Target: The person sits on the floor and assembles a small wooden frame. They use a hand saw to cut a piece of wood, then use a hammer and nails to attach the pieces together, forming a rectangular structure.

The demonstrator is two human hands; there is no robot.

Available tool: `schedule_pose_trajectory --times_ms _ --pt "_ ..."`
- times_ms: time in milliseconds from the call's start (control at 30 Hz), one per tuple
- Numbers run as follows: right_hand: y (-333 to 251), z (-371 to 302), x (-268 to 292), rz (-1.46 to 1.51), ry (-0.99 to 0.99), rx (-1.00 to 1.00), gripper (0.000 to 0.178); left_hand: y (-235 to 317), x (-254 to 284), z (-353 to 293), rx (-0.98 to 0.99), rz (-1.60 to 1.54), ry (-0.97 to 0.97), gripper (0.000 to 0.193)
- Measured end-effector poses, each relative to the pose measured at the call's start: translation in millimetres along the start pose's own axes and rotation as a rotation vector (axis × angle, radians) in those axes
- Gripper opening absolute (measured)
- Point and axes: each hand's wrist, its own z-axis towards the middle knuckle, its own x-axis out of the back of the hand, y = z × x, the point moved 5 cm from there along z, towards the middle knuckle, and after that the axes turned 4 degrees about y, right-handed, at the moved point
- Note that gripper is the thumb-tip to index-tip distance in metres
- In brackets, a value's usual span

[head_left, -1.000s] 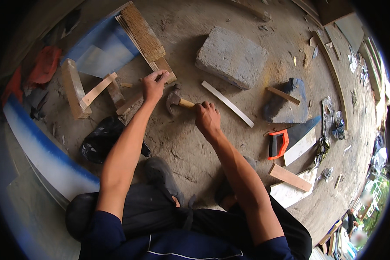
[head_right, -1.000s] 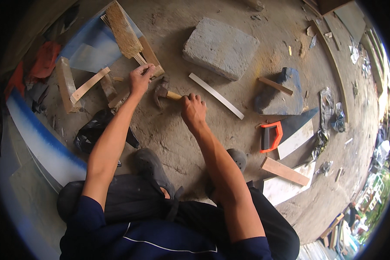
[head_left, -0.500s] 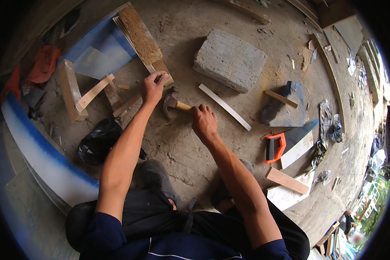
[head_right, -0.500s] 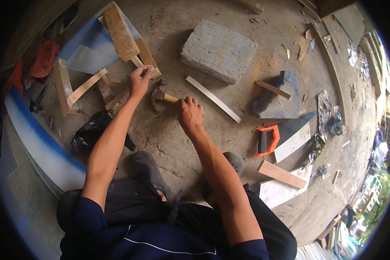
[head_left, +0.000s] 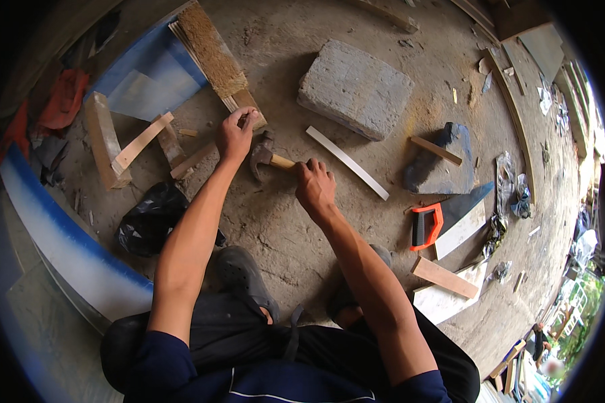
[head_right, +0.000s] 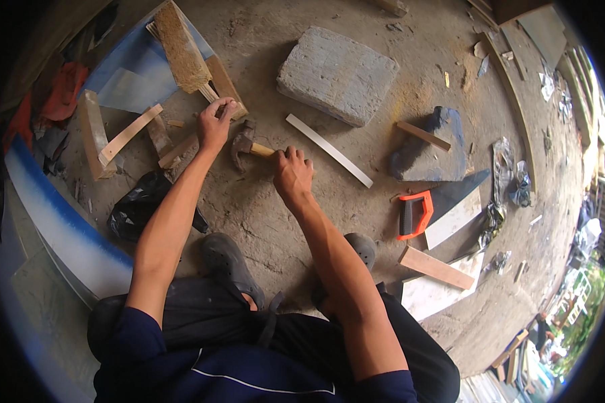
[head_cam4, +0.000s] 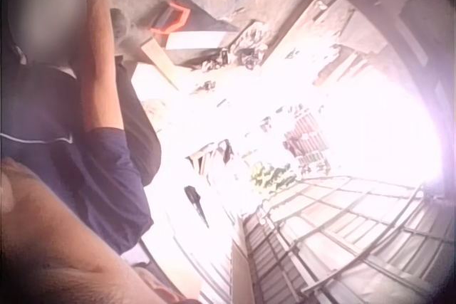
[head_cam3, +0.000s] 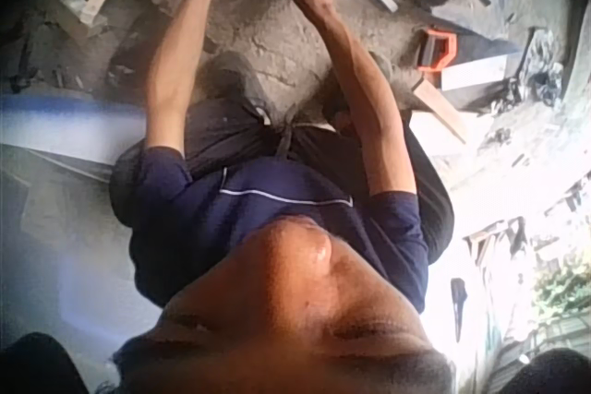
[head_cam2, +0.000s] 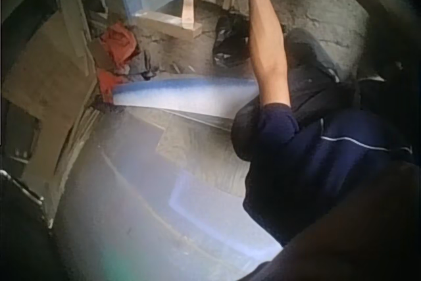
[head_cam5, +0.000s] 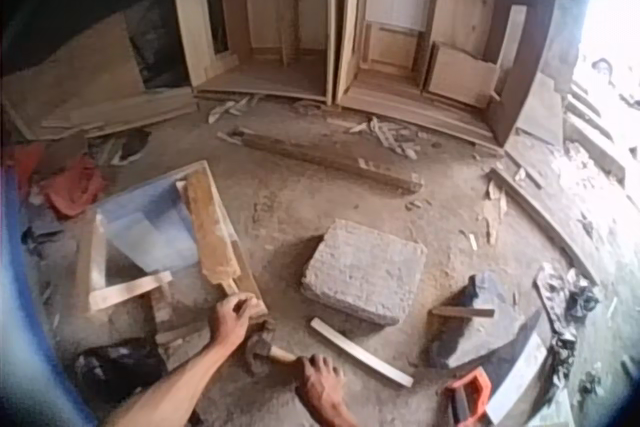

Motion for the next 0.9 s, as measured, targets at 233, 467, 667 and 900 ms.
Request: schedule_pose_trajectory --times_ms 233,467,667,900 --pt "2.4 -0.6 -2.1 -0.004 0.013 0.0 0.033 -8.5 -3.2 1.3 -0.013 -0.021 -0.011 0.027" --pt "0.8 26.1 0.1 -0.107 -0.22 -0.038 0.02 -10.4 4.3 3.9 0.014 -0.022 -0.008 0.027" --pt "-18.7 107.0 19.7 0.567 0.0 0.004 0.024 -4.5 -0.5 -0.9 0.06 -0.047 0.021 0.027" --pt "-55.1 144.7 15.9 0.509 -0.004 0.334 0.022 -8.6 3.7 -1.8 0.057 -0.04 0.004 0.024"
